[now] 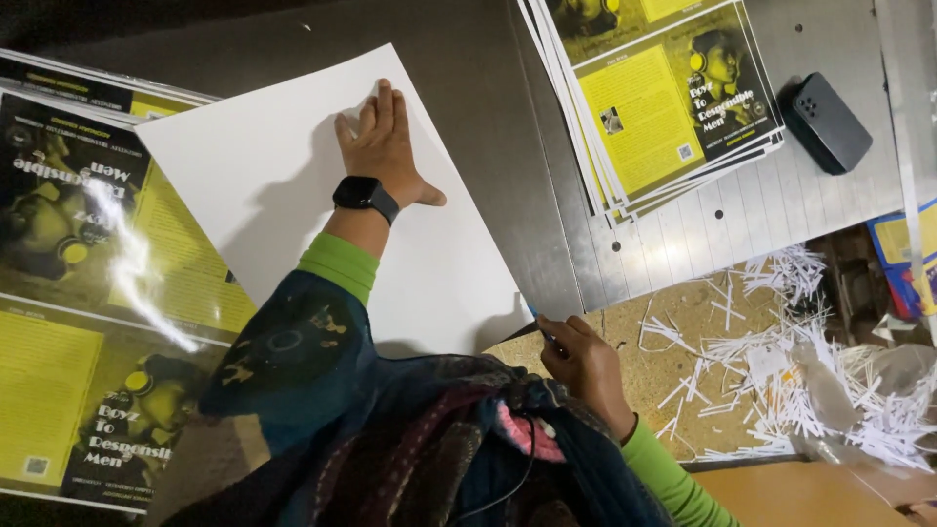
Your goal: Aligning and marking printed sheets on an industrial paper cutter for finishing.
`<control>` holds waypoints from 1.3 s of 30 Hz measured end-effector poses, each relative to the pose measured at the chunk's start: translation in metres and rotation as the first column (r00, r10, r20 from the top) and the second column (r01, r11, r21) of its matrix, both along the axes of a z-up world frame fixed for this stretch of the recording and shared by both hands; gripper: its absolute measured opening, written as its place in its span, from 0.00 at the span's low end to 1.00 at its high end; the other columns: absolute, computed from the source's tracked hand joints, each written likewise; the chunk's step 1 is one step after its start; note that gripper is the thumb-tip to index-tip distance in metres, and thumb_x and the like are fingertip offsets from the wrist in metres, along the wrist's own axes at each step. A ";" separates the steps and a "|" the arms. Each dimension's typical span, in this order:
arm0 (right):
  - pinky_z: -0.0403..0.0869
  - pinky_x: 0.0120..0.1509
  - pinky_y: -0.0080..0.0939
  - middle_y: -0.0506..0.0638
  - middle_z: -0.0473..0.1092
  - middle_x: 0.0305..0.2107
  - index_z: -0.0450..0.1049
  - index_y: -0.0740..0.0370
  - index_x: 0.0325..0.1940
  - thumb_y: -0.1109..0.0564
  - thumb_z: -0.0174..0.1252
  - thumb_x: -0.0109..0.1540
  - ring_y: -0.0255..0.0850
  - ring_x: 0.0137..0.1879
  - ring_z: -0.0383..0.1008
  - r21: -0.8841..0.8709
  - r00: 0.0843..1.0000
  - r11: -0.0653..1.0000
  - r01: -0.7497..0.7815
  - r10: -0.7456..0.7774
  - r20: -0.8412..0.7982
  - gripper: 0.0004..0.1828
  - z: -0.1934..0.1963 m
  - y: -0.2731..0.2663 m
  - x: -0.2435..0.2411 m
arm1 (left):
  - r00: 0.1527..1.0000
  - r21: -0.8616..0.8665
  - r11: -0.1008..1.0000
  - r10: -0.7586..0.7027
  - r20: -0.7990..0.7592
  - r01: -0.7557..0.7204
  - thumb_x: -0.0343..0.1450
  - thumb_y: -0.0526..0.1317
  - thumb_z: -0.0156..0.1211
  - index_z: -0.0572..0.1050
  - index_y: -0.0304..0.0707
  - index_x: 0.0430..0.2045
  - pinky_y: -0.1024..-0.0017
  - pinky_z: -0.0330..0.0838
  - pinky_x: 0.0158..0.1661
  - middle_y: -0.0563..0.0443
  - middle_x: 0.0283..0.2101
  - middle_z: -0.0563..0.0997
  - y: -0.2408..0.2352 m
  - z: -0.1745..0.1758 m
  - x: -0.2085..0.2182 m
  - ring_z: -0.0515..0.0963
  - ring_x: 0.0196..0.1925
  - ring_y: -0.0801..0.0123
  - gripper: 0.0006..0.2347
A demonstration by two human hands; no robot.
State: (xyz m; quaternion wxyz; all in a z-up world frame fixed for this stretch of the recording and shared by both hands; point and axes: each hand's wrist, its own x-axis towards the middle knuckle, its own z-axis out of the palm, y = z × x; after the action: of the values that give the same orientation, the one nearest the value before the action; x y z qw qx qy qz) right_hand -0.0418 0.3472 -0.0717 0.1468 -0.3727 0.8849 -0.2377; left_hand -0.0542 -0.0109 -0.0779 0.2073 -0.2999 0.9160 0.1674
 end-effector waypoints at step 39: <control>0.58 0.19 0.24 0.47 0.65 0.13 0.77 0.66 0.32 0.61 0.72 0.51 0.28 0.17 0.62 -0.654 0.777 0.590 0.473 0.072 0.626 0.11 0.086 -0.201 -0.113 | 0.622 0.117 0.993 0.104 -0.776 -0.019 0.70 0.42 0.61 0.81 0.44 0.32 0.67 0.72 0.38 0.55 0.32 0.76 -0.005 0.155 0.055 0.79 0.35 0.62 0.05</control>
State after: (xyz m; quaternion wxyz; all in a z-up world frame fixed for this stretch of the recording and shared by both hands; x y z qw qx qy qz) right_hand -0.1544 0.1462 0.0140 0.2075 -0.1950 0.6343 -0.7188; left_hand 0.0006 -0.0158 0.0766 -0.2015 -0.2183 0.8952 0.3323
